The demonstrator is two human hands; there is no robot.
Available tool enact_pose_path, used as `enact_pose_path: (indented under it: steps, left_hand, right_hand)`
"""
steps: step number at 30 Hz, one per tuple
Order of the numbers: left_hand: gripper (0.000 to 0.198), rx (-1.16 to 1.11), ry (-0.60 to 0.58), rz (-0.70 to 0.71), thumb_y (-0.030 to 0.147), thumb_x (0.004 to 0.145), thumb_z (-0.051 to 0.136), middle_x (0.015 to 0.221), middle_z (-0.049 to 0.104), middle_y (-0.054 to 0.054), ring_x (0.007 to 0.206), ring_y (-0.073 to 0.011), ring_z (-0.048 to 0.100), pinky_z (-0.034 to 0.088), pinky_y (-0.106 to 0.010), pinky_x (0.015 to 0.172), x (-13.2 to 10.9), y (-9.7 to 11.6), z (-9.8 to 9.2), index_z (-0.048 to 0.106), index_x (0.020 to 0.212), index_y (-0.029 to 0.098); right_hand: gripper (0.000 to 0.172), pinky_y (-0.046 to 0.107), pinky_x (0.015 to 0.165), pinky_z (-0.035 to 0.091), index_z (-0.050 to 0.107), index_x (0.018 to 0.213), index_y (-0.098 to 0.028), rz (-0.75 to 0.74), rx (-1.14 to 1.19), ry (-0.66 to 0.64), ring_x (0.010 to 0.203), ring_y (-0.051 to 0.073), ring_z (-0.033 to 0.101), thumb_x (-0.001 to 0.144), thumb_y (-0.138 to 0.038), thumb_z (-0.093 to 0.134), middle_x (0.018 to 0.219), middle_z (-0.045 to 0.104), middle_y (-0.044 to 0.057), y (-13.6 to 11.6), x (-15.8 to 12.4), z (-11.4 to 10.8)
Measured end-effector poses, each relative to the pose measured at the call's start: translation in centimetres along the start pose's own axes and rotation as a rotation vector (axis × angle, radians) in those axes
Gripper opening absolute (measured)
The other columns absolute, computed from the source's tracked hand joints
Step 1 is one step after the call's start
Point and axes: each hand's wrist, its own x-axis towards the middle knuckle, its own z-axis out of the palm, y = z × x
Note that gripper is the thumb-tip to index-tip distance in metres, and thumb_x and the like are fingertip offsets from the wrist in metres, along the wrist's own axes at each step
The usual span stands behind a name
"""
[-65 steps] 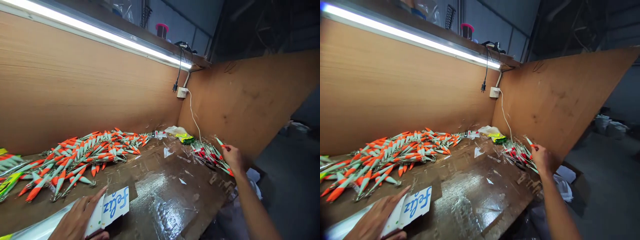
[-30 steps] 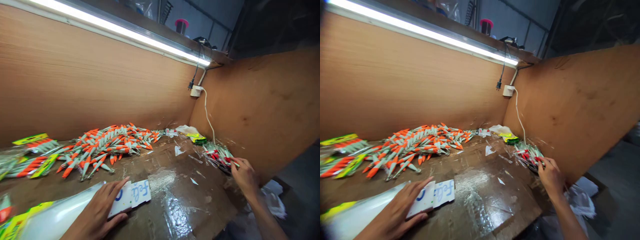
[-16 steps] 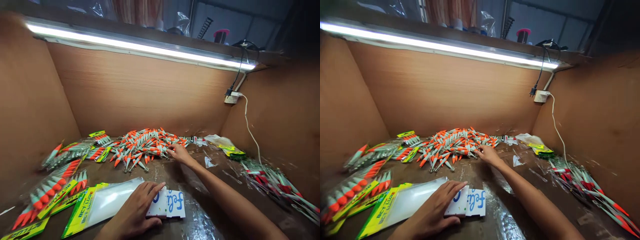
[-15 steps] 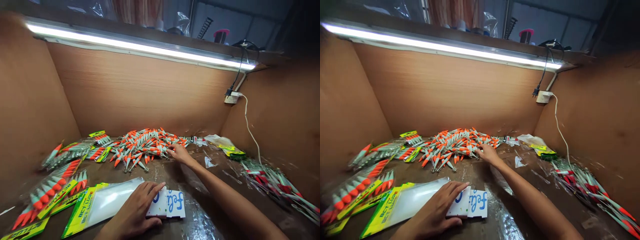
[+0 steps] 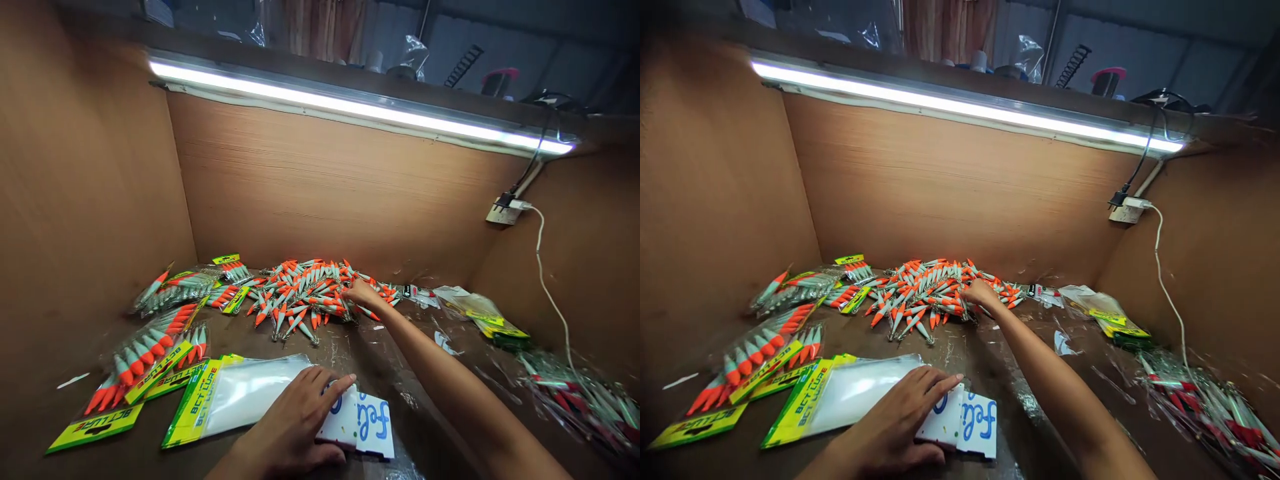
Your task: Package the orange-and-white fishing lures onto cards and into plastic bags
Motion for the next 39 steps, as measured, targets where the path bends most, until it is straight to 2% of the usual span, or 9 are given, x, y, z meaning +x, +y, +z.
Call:
enact_pose_path:
  steps: [5,8,10,13,22,25,28,32,39]
  left_hand:
    - [0.097,-0.016,0.009,0.021,0.055,0.07,0.08,0.14,0.048,-0.008,0.125,-0.0327,0.045,0.036,-0.05,0.109,-0.1,0.1,0.0,0.028,0.15,0.037]
    - [0.097,-0.016,0.01,0.026,0.056,0.071,0.079,0.141,0.047,-0.008,0.126,-0.0332,0.045,0.035,-0.051,0.109,0.0,0.2,0.0,0.027,0.151,0.037]
    - [0.097,-0.019,0.011,0.023,0.055,0.071,0.079,0.14,0.048,-0.008,0.125,-0.0327,0.046,0.036,-0.05,0.108,0.0,0.2,0.0,0.027,0.151,0.037]
    - [0.096,-0.018,0.011,0.022,0.055,0.071,0.079,0.14,0.048,-0.007,0.124,-0.0323,0.047,0.036,-0.05,0.108,0.1,0.1,0.0,0.028,0.15,0.037]
    - [0.098,-0.023,0.009,0.033,0.056,0.068,0.081,0.138,0.051,-0.007,0.124,-0.0324,0.047,0.037,-0.049,0.109,0.0,0.0,-0.1,0.032,0.15,0.036]
    - [0.078,-0.082,0.086,0.013,0.059,0.083,0.067,0.138,0.052,-0.008,0.125,-0.0302,0.048,0.037,-0.047,0.11,0.4,0.1,-0.1,0.034,0.149,0.034]
    - [0.051,-0.165,0.196,-0.069,0.049,0.098,0.05,0.136,0.055,-0.006,0.125,-0.0253,0.05,0.038,-0.042,0.109,1.0,0.3,0.3,0.04,0.146,0.033]
    - [0.047,-0.268,0.262,-0.133,0.047,0.098,0.052,0.132,0.06,-0.007,0.123,-0.0244,0.054,0.041,-0.04,0.107,1.8,0.8,1.2,0.048,0.142,0.031]
    - [0.02,-0.334,0.319,-0.02,0.036,0.096,0.059,0.112,0.067,-0.005,0.107,-0.0217,0.06,0.046,-0.034,0.095,2.4,1.6,1.7,0.07,0.11,0.027]
  right_hand:
    - [0.034,0.042,0.085,0.056,0.06,0.122,-0.015,0.087,0.06,-0.155,0.103,0.025,0.064,0.095,-0.036,0.061,0.122,0.062,0.007,0.9,-0.4,-1.2]
    - [0.022,0.028,0.067,0.054,0.068,0.099,-0.012,0.066,0.133,-0.222,0.077,0.015,0.063,0.093,-0.033,0.062,0.096,0.067,0.004,1.6,-1.1,-2.4]
    - [0.02,0.021,0.05,0.04,0.068,0.078,-0.012,0.037,0.191,-0.251,0.058,0.009,0.051,0.088,-0.029,0.063,0.073,0.063,0.0,2.2,-1.8,-3.0]
    - [0.02,0.021,0.043,0.023,0.066,0.067,-0.014,-0.008,0.279,-0.281,0.049,0.007,0.036,0.079,-0.029,0.063,0.058,0.053,-0.004,3.2,-3.1,-3.5]
    - [0.025,0.021,0.051,0.027,0.067,0.073,-0.015,-0.074,0.54,-0.451,0.054,0.008,0.036,0.073,-0.039,0.068,0.06,0.05,-0.004,6.5,-11.6,-3.6]
    - [0.028,0.021,0.052,0.028,0.065,0.073,-0.015,-0.075,0.628,-0.507,0.055,0.008,0.037,0.074,-0.042,0.069,0.063,0.052,-0.003,6.9,-14.4,-3.0]
    - [0.027,0.021,0.052,0.027,0.065,0.075,-0.014,-0.082,0.744,-0.567,0.055,0.008,0.036,0.075,-0.041,0.07,0.063,0.052,-0.003,6.5,-16.3,-2.0]
    - [0.025,0.021,0.052,0.026,0.068,0.08,-0.012,-0.123,0.844,-0.651,0.056,0.007,0.036,0.077,-0.037,0.072,0.065,0.054,-0.003,4.6,-18.0,-1.1]
    - [0.026,0.021,0.054,0.026,0.069,0.082,-0.012,-0.153,0.903,-0.708,0.058,0.008,0.038,0.077,-0.037,0.073,0.07,0.058,-0.001,2.4,-19.6,-0.2]
